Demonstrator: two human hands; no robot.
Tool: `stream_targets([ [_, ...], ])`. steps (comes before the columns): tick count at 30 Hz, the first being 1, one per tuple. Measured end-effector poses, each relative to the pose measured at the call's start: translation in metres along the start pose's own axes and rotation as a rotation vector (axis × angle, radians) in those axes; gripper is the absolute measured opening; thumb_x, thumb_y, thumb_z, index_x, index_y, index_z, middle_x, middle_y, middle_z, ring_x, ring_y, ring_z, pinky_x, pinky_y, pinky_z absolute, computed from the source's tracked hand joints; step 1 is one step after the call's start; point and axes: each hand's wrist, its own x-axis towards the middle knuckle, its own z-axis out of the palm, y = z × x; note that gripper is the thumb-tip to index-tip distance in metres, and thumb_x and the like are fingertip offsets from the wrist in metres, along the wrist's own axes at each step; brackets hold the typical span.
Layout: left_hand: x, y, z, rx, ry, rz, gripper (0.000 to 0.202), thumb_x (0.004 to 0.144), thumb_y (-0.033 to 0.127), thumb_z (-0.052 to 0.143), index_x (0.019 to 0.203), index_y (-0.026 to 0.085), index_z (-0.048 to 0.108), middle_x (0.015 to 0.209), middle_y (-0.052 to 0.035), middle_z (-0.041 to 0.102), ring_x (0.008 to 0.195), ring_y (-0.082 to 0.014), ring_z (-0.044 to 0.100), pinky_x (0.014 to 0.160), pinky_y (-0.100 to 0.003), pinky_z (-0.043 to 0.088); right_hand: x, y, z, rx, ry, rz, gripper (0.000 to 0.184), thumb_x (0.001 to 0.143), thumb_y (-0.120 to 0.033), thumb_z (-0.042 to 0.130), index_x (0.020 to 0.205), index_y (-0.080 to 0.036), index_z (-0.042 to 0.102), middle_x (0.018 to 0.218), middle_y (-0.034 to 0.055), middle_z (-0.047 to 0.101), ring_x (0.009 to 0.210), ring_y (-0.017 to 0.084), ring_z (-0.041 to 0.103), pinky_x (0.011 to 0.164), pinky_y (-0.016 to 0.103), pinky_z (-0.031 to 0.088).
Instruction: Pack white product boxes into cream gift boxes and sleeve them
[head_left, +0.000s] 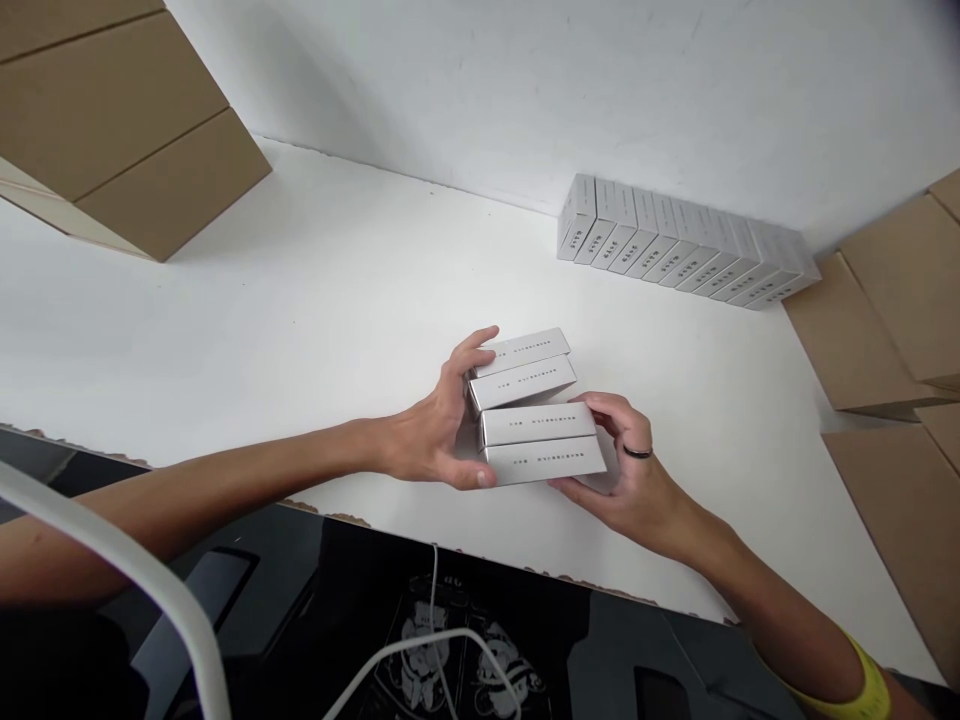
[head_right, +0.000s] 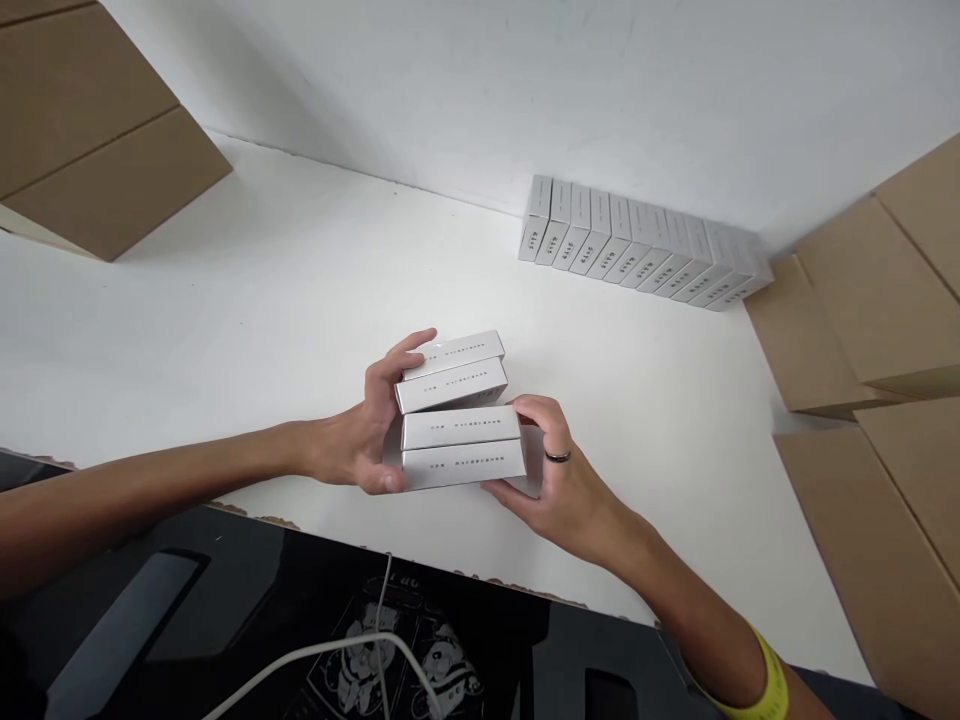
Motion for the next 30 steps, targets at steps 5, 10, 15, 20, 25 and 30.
stream_targets([
  [5,0.000,0.000,0.000,-0.025,-0.013,-0.001,0.107,0.086,0.065,0.073,0.157,0.037,-0.002,0.165,-0.0169,-0.007,0.157,-0.0467,-0.016,0.123,-0.078,0.025,0.006,-0.005,-0.002,-0.039,-0.019,-0.051,0.079,0.092,-0.029,0.075,0.155,-0.038,0.027,0.143,0.0083,0.051,0.129,0.023,0.057,0.106,0.041,0.058],
  [10,0.002,-0.003,0.002,-0.042,-0.003,0.023,0.113,0.080,0.067,0.080,0.157,0.039,0.002,0.164,-0.0170,0.001,0.157,-0.0472,0.001,0.121,-0.074,0.032,0.008,-0.007,-0.003,-0.041,-0.031,-0.053,0.077,0.093,-0.028,0.073,0.155,-0.038,0.028,0.139,0.0082,0.054,0.118,0.023,0.062,0.095,0.041,0.062],
  [15,0.006,-0.002,0.001,-0.090,0.018,0.037,0.102,0.085,0.066,0.075,0.155,0.037,0.007,0.154,-0.0183,0.020,0.146,-0.0420,0.029,0.113,-0.069,0.043,0.004,0.000,-0.001,0.006,-0.058,0.010,0.078,0.091,-0.031,0.075,0.152,-0.037,0.027,0.138,0.0098,0.055,0.111,0.024,0.064,0.086,0.043,0.064],
  [20,0.006,0.003,-0.002,-0.089,0.030,0.009,0.068,0.103,0.052,0.055,0.153,0.036,0.012,0.145,-0.0158,0.028,0.131,-0.0321,0.040,0.106,-0.058,0.049,0.000,0.003,-0.008,0.023,-0.086,0.059,0.077,0.090,-0.036,0.076,0.149,-0.036,0.026,0.137,0.0097,0.055,0.116,0.025,0.063,0.088,0.041,0.062],
  [25,0.004,0.006,-0.003,-0.060,0.036,0.001,0.065,0.103,0.044,0.054,0.152,0.034,0.013,0.149,-0.0169,0.024,0.134,-0.0330,0.037,0.109,-0.058,0.045,-0.002,-0.004,-0.027,-0.037,-0.177,0.154,0.071,0.090,-0.042,0.076,0.147,-0.037,0.033,0.132,0.0075,0.057,0.115,0.024,0.063,0.083,0.034,0.061],
  [30,0.002,0.007,-0.002,0.047,0.128,-0.101,0.054,0.102,0.028,0.055,0.145,0.032,0.023,0.138,-0.0148,0.039,0.117,-0.0267,0.047,0.095,-0.047,0.054,-0.005,0.000,-0.052,-0.047,-0.253,0.186,0.057,0.090,-0.037,0.075,0.139,-0.036,0.045,0.125,0.0055,0.060,0.107,0.022,0.064,0.083,0.033,0.060],
])
